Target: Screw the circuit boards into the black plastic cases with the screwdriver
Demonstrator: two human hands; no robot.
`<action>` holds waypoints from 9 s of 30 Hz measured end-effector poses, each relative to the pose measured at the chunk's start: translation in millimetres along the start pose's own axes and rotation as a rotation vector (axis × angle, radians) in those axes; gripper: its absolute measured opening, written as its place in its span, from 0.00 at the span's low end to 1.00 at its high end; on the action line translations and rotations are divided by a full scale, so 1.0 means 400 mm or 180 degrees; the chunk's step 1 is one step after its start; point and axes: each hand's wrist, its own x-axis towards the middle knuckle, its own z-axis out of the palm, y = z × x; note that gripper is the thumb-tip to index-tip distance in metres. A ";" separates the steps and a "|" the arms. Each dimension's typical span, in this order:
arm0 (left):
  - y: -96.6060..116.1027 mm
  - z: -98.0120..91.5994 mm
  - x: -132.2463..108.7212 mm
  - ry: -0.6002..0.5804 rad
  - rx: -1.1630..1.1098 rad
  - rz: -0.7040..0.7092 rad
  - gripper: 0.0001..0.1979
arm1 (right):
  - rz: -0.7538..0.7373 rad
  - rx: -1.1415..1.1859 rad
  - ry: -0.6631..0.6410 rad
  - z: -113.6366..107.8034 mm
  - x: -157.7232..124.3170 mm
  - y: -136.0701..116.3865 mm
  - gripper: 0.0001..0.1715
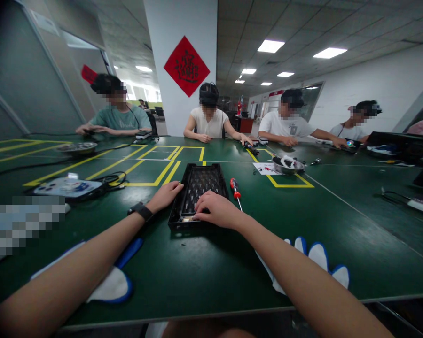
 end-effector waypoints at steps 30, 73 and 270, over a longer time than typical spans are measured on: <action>0.001 0.000 -0.003 0.0027 -0.0073 0.0017 0.19 | 0.0089 0.0016 -0.0081 0.004 0.000 0.011 0.13; 0.009 -0.007 -0.008 0.0029 -0.0029 -0.0053 0.19 | 0.0149 0.0147 0.0161 0.006 0.000 0.003 0.11; 0.033 -0.026 -0.035 -0.0068 0.0041 -0.0083 0.24 | 0.1332 0.0937 -0.1106 -0.013 0.147 -0.008 0.13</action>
